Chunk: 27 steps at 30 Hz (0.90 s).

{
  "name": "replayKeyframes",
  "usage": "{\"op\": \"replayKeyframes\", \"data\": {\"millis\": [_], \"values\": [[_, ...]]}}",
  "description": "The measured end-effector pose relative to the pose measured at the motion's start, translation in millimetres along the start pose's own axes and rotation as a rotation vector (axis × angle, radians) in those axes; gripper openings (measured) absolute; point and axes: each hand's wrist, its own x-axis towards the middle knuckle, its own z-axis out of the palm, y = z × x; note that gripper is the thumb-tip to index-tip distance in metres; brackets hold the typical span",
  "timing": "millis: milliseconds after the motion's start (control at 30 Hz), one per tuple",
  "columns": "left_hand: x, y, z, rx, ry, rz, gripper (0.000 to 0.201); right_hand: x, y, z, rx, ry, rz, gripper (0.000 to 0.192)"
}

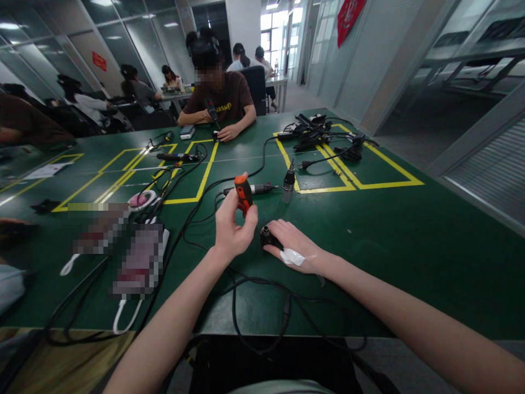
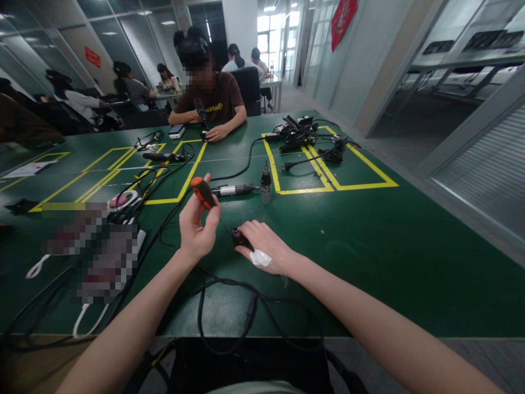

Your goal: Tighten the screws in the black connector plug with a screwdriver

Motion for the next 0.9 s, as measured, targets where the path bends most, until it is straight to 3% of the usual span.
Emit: {"op": "replayKeyframes", "data": {"millis": [100, 300, 433, 567, 900], "values": [[-0.9, -1.8, 1.7, 0.006, 0.005, 0.002, 0.039, 0.6, -0.7, -1.4, 0.003, -0.008, 0.003, 0.016], [-1.1, -2.8, 3.8, -0.089, 0.035, 0.012, 0.071, 1.5, -1.5, -3.1, -0.006, -0.022, 0.003, 0.014], [-1.1, -3.7, 4.1, -0.108, 0.030, 0.041, 0.064, 0.6, -0.7, -2.2, -0.003, -0.007, -0.006, 0.014], [-1.4, -3.6, 5.3, -0.118, 0.028, 0.046, 0.073, 0.5, -0.3, -1.9, -0.014, 0.000, -0.004, 0.015], [-1.9, 1.7, 1.8, -0.157, -0.089, -0.009, 0.073, 0.2, -1.1, -4.7, -0.016, -0.008, -0.004, 0.014]]}}
